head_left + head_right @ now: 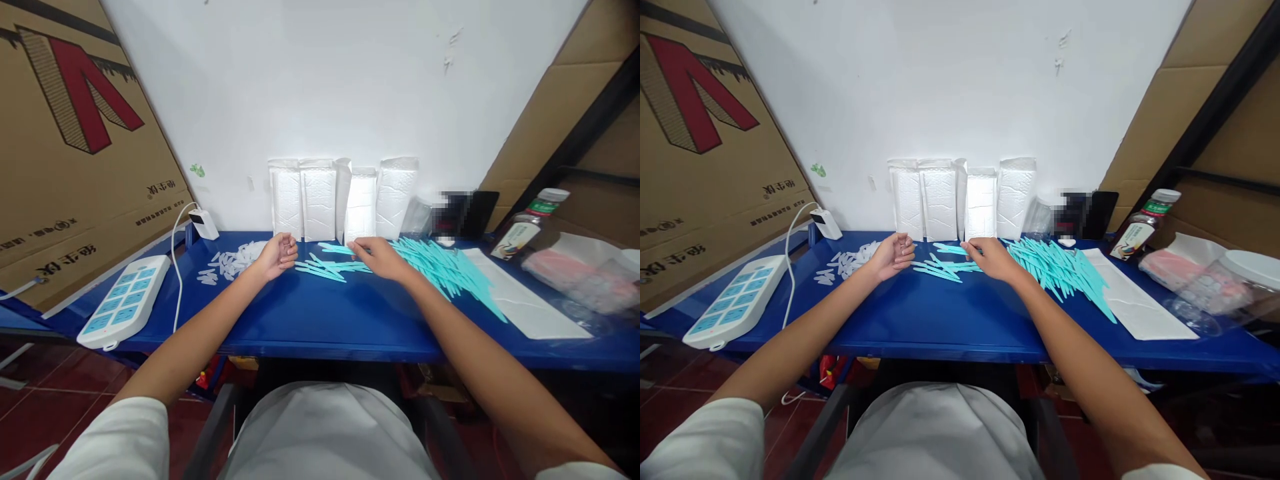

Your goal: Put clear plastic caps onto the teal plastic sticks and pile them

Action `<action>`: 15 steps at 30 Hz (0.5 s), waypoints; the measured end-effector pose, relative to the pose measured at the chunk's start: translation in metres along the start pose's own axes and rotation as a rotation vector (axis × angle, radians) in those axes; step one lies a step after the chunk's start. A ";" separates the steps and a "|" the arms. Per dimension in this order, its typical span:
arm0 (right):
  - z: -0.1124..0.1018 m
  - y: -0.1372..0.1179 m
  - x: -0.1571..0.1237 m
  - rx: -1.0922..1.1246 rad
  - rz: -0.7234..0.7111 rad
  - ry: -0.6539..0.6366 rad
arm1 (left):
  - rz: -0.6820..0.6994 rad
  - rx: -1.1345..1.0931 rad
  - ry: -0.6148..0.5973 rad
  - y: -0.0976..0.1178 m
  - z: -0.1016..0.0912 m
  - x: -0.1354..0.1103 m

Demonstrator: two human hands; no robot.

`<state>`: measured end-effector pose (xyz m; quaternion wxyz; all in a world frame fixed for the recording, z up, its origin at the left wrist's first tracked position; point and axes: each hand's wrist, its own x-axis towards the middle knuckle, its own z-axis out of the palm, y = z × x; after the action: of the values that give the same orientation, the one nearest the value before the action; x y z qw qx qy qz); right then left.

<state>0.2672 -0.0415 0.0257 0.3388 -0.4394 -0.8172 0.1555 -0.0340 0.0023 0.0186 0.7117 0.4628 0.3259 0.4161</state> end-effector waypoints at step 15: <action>0.006 -0.007 0.001 0.128 -0.061 -0.130 | 0.426 0.867 0.061 -0.020 0.020 -0.004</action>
<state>0.2587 -0.0448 0.0260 0.3170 -0.3810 -0.8388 0.2252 -0.0129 -0.0132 0.0073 0.3422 0.7608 0.3880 0.3918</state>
